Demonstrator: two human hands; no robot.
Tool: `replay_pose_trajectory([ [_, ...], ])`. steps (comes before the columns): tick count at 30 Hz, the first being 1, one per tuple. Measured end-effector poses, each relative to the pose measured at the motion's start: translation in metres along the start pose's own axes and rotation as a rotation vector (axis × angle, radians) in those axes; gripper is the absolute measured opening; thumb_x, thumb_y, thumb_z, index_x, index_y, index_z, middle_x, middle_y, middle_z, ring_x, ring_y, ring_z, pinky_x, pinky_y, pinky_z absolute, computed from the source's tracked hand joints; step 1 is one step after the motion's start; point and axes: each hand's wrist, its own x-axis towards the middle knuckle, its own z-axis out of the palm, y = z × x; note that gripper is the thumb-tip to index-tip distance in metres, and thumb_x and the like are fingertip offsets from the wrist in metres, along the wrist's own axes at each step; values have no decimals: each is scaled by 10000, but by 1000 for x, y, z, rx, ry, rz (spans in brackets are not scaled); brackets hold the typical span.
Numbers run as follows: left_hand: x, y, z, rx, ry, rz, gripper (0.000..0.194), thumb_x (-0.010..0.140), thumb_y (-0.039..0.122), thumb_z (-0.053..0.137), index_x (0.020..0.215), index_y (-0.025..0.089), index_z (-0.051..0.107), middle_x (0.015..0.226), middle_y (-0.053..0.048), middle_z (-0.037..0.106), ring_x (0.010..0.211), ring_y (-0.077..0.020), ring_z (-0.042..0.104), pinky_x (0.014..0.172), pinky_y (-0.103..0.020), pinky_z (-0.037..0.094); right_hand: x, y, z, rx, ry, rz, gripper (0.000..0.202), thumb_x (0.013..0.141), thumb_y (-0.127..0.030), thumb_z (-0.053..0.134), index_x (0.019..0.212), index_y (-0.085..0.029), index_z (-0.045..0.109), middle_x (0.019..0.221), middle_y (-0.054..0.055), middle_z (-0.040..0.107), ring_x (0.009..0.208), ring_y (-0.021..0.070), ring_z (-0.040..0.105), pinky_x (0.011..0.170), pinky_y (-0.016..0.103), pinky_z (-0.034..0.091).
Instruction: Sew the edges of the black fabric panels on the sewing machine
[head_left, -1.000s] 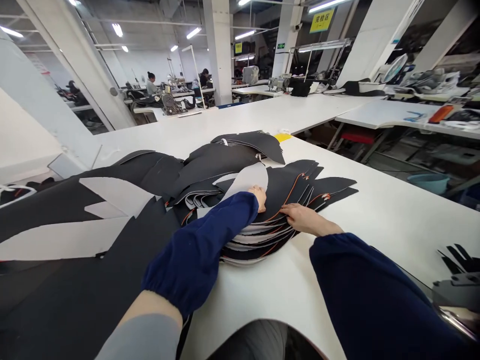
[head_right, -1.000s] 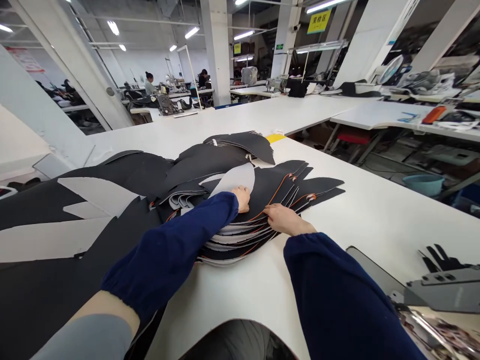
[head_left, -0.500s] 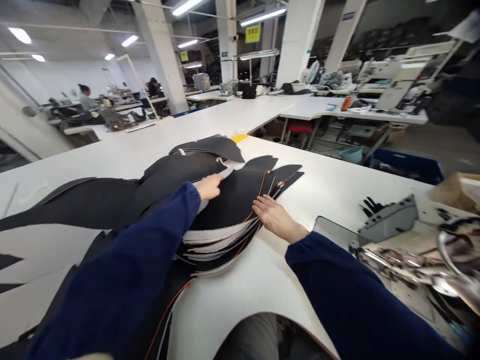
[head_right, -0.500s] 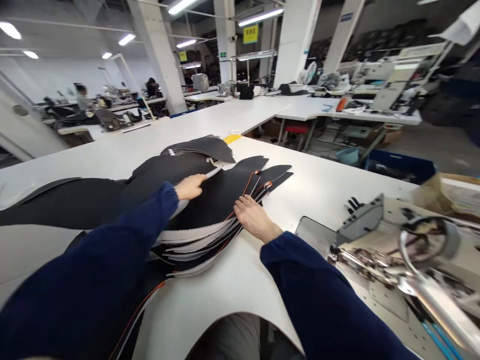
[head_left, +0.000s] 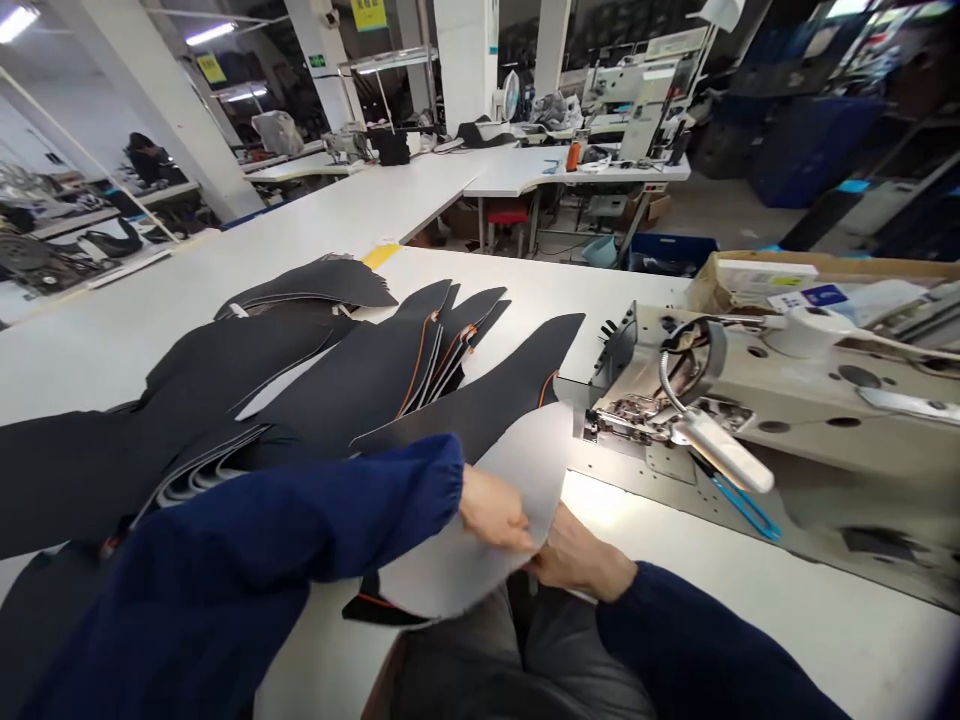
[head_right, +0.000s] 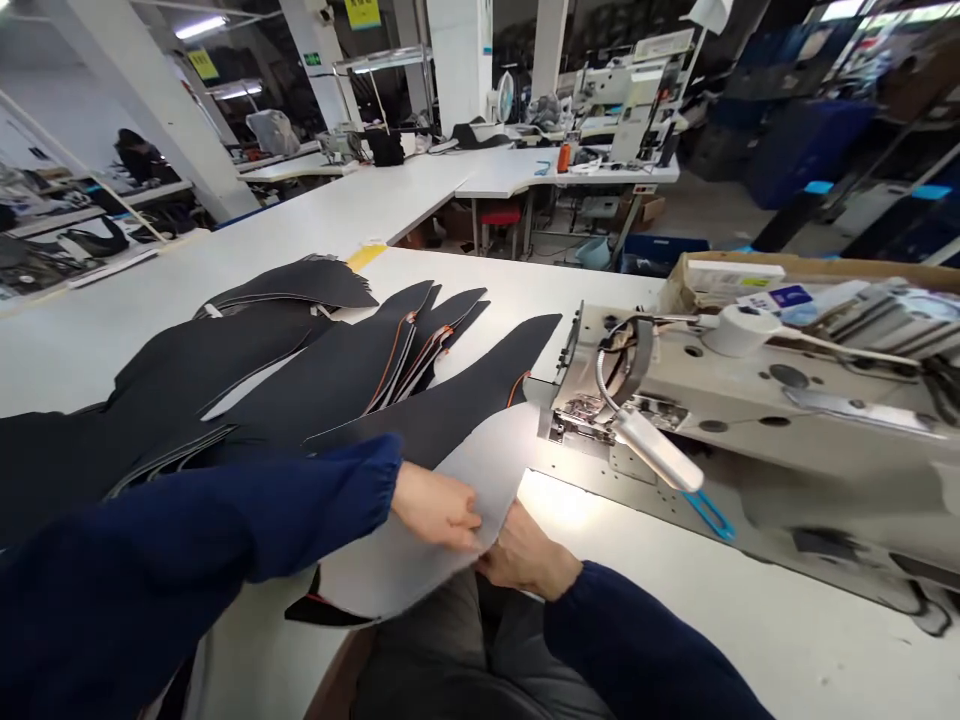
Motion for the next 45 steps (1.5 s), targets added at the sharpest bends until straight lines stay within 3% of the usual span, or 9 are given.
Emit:
replay_pose_trajectory([
  [2, 34, -10, -7, 10, 105, -64, 430, 943, 430, 358, 845, 149, 668, 962, -118, 651, 884, -224, 619, 780, -309, 501, 2, -4, 4, -34, -14, 24, 345, 820, -206, 510, 1136, -208, 650, 1130, 130, 667, 1098, 335, 569, 1017, 506, 405],
  [4, 65, -22, -8, 53, 378, -190, 481, 958, 464, 311, 978, 134, 660, 1135, -157, 615, 1055, -271, 577, 889, -381, 478, 1, -6, 8, -84, -33, 41, 343, 827, -157, 478, 1110, -217, 661, 1153, 134, 657, 1112, 344, 557, 1014, 533, 396],
  [6, 92, -33, 2, 105, 630, -287, 471, 938, 476, 381, 1214, 140, 563, 1347, -170, 495, 1249, -308, 450, 1013, -472, 397, -2, -7, 11, -133, -52, 48, 315, 843, -140, 461, 1046, -233, 683, 1150, 125, 659, 1119, 336, 551, 1009, 534, 402],
  [8, 110, -39, 20, 114, 714, -313, 538, 921, 457, 434, 1363, 150, 426, 1487, -159, 342, 1371, -310, 299, 1092, -521, 302, -9, -9, 12, -193, -66, 47, 267, 842, -148, 487, 967, -240, 704, 1117, 120, 671, 1102, 337, 555, 999, 540, 409],
  [11, 119, -40, 50, 73, 701, -269, 565, 924, 407, 425, 1417, 144, 351, 1562, -127, 202, 1429, -289, 182, 1142, -493, 244, -20, -13, 13, -260, -48, 27, 253, 829, -166, 521, 1005, -205, 698, 1106, 132, 669, 1078, 364, 555, 971, 619, 398],
  [14, 112, -36, 62, 52, 663, -184, 582, 919, 392, 420, 1428, 123, 333, 1569, -121, 188, 1437, -278, 171, 1154, -449, 244, -29, -18, 12, -253, -16, 12, 301, 841, -174, 504, 1097, -176, 663, 1111, 134, 661, 1085, 379, 545, 936, 707, 368],
  [21, 96, -37, 48, 88, 582, -75, 552, 922, 315, 399, 1431, 110, 335, 1561, -91, 235, 1442, -226, 167, 1176, -353, 194, -33, -16, 3, -229, -42, -22, 226, 847, -163, 494, 939, -174, 700, 933, 106, 679, 983, 344, 564, 924, 742, 320],
  [27, 104, -45, 44, 149, 521, -29, 588, 902, 348, 436, 1427, 103, 335, 1550, -116, 255, 1446, -230, 160, 1172, -397, 189, -39, -9, -5, -165, -64, -47, 182, 827, -177, 541, 865, -204, 717, 871, 82, 682, 1027, 346, 533, 944, 756, 263],
  [45, 126, -31, 27, 222, 522, 33, 600, 885, 341, 453, 1397, 37, 382, 1522, -155, 300, 1430, -257, 200, 1176, -363, 163, -56, 3, -17, -169, -81, -23, 185, 818, -228, 564, 879, -205, 737, 931, 123, 670, 1105, 408, 470, 961, 798, 162],
])
